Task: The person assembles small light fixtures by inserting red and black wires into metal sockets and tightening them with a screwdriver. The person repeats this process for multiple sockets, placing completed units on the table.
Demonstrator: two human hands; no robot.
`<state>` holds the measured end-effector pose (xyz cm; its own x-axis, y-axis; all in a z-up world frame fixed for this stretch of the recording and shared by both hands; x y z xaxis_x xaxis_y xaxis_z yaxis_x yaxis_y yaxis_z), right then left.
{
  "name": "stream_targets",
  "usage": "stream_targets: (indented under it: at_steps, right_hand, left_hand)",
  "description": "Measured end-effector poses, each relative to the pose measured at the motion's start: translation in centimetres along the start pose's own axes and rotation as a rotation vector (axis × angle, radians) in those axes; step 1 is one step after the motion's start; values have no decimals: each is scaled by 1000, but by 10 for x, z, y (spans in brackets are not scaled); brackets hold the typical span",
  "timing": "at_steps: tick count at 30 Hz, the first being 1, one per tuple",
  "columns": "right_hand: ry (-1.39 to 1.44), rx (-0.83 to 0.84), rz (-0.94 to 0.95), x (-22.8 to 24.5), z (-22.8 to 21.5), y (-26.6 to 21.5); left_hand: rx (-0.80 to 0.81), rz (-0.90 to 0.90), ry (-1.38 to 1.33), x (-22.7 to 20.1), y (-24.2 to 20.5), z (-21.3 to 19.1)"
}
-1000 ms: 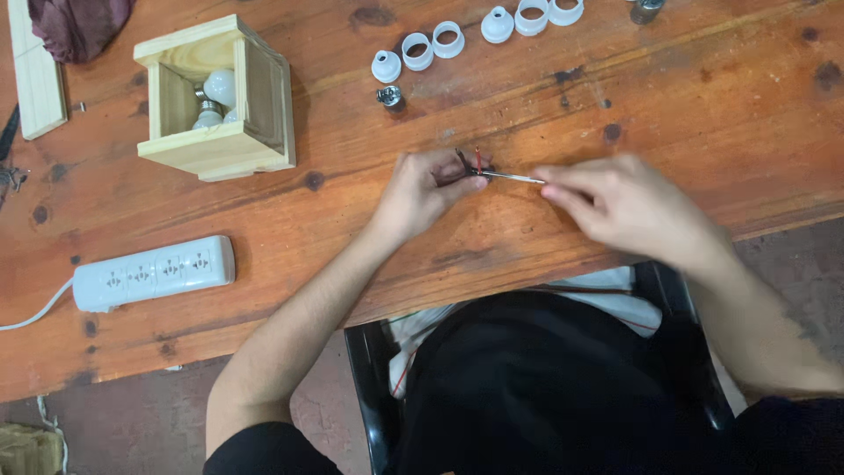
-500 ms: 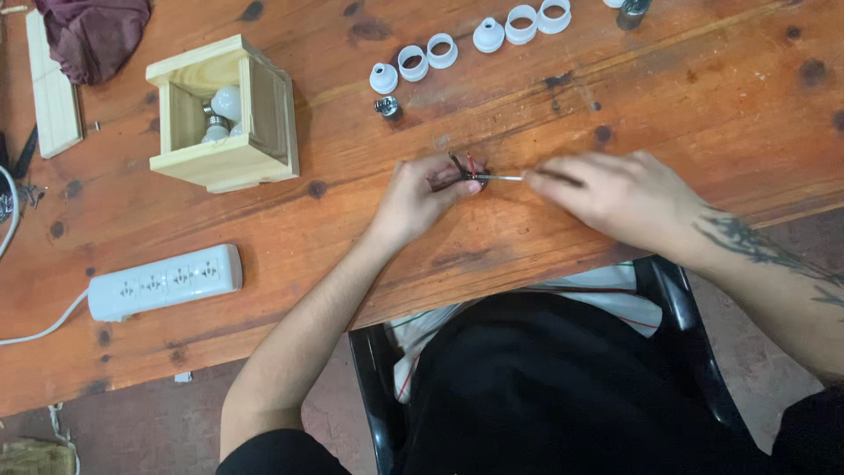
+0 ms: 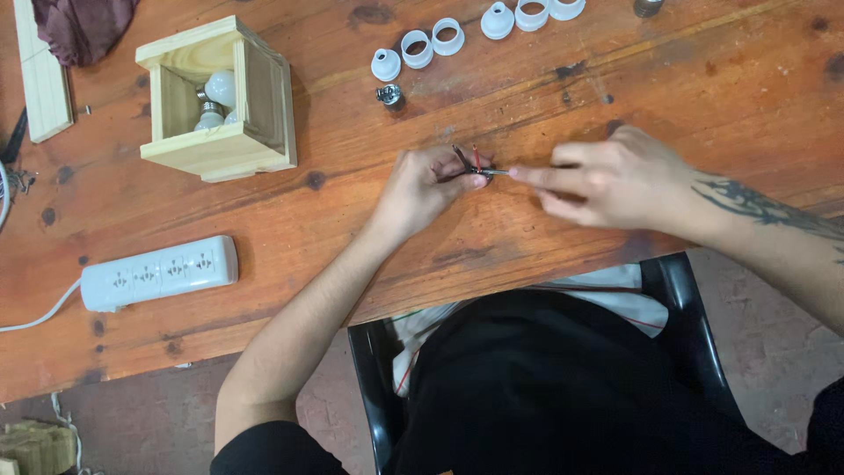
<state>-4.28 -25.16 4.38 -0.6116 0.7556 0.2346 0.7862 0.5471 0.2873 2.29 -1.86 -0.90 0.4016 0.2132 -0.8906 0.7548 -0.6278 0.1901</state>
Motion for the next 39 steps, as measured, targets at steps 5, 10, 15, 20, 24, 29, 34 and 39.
stream_targets:
  at_steps: [5,10,15,20,24,29,34,39]
  right_hand:
    - [158,124,84,-4,0,5]
    - [505,367,453,-2,2,14]
    - [945,520,890,-14,20,8]
    - [1091,618,1122,-4,-2,4]
    - [678,469,977,-11,-3,-18]
    - [401,53,676,13,4,-42]
    - [393,-167,611,37,15,-50]
    - [345,-234,600,44,12,-45]
  left_hand:
    - [-7,3,58,3,-2,3]
    - [-23,8,28,8,0,5]
    - [-99,61,44,2,-4,6]
    - [-155,133,90,-21,-4,1]
    - [-205,159,193,-12,-5,5]
    - [-36,219,372,-4,-2,9]
    - [-16,343,347,-13,-2,1]
    - [-112,329,367,-19,1,0]
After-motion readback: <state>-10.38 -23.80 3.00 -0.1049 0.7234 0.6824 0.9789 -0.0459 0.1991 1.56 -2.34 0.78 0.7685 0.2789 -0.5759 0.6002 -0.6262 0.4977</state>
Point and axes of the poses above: each hand's wrist, its own y-axis towards the middle knuckle, its own z-axis out of the palm, x = y × z, the point moved 3 cm from there along y, towards the middle knuckle, and after that the axes turned 12 degrees about z, right-handed, at the moved point
